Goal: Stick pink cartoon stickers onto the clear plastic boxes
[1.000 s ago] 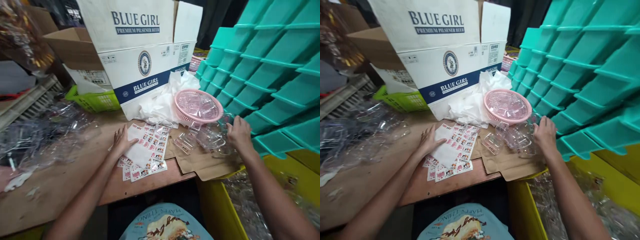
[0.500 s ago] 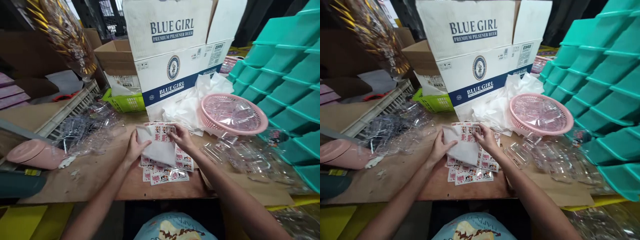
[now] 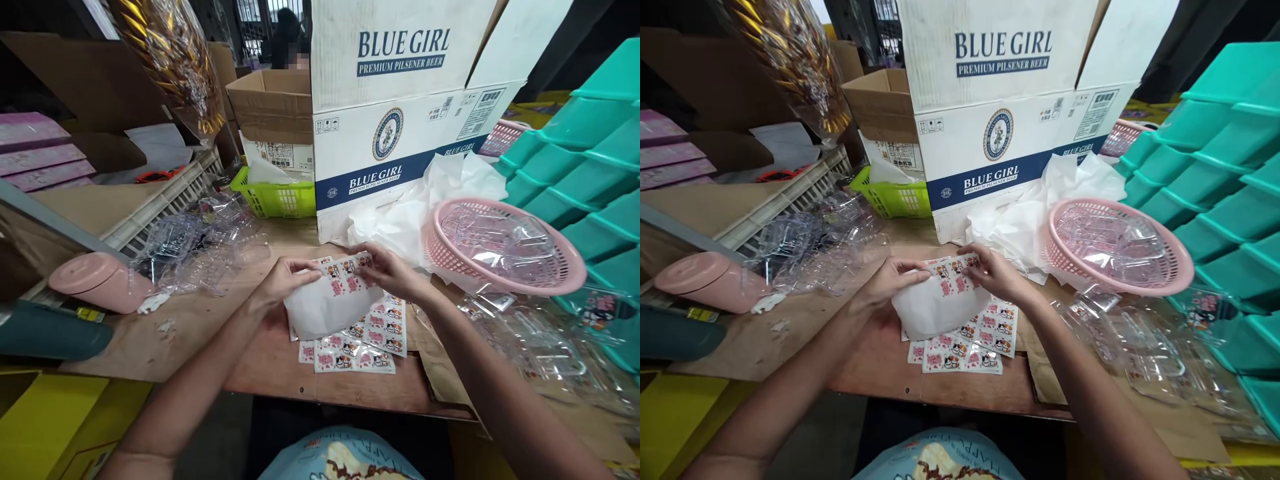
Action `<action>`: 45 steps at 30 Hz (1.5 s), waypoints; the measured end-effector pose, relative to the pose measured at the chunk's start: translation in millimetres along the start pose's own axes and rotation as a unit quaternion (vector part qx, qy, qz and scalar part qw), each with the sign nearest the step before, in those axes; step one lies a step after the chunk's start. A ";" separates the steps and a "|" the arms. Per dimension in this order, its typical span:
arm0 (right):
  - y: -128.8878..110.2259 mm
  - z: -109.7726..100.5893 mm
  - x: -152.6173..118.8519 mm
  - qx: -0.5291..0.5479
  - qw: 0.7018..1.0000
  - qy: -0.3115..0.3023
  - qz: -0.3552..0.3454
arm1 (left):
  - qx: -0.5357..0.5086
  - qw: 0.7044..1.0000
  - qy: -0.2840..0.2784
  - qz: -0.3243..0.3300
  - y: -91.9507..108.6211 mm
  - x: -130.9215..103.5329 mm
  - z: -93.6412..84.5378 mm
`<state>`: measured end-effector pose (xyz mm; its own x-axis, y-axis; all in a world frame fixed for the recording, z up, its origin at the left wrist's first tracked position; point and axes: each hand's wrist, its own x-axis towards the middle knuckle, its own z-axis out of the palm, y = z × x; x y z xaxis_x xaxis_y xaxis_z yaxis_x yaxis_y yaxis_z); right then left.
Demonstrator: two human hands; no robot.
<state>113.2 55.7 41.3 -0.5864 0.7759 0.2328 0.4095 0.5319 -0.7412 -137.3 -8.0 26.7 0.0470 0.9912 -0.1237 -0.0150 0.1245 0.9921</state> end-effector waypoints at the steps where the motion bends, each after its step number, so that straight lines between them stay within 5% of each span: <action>1: -4.1 5.1 -1.4 -0.066 0.995 0.069 -0.025 | -0.042 0.999 0.008 -0.014 -2.7 -1.8 5.8; 3: -14.4 19.2 -6.0 -0.171 0.964 0.182 -0.089 | -0.125 0.991 0.029 -0.025 -7.2 -5.6 19.1; 7: -27.8 51.3 -16.3 -0.176 0.952 0.194 -0.159 | -0.213 0.976 0.036 -0.015 -12.5 -13.1 42.7; 11: -21.2 67.0 -20.6 0.001 0.970 0.229 -0.079 | -0.247 0.968 0.030 0.001 -19.0 -18.1 54.6; 18: -16.0 61.7 -27.1 0.165 0.959 0.229 0.012 | -0.229 0.971 0.067 0.026 -32.6 -27.6 78.3; 21: -3.4 48.1 -29.5 0.236 0.937 0.252 0.050 | -0.110 0.989 0.086 0.052 -40.5 -23.1 71.9; 25: 12.1 22.0 -21.3 0.304 0.843 0.433 0.101 | 0.033 0.976 0.188 0.109 -40.4 -15.2 41.5; 27: 5.5 17.1 -19.1 0.208 0.852 0.479 0.046 | 0.065 0.964 0.214 0.147 -31.9 -16.6 39.7; 29: -8.4 23.0 -19.9 0.044 0.883 0.464 -0.054 | 0.054 0.972 0.162 0.162 -19.1 -20.6 53.2; 31: -21.4 37.1 -22.3 -0.117 0.895 0.407 -0.142 | -0.053 0.988 0.051 0.135 -6.2 -25.7 73.4; 33: -28.7 52.4 -27.6 -0.238 0.898 0.328 -0.173 | -0.205 0.975 -0.040 0.075 1.5 -29.9 89.5; 35: -30.7 62.4 -38.2 -0.291 0.906 0.264 -0.160 | -0.313 0.948 -0.059 0.023 1.0 -32.2 96.0; 40: -24.5 51.5 -68.7 -0.069 0.972 0.217 -0.065 | -0.401 0.915 0.053 -0.015 -18.3 -36.8 85.1; 43: -20.4 33.1 -68.7 0.143 0.956 0.240 0.091 | -0.393 0.918 0.053 0.018 -22.9 -42.6 80.5; 45: -19.4 23.2 -62.6 0.220 0.938 0.231 0.136 | -0.372 0.927 0.037 0.036 -22.2 -46.7 81.7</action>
<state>125.7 -11.0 26.6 -0.0952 0.9810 0.1693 0.1117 0.1795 -0.9774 -57.6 -60.7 12.2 -0.0497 0.9950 -0.0864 -0.7010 0.0269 0.7127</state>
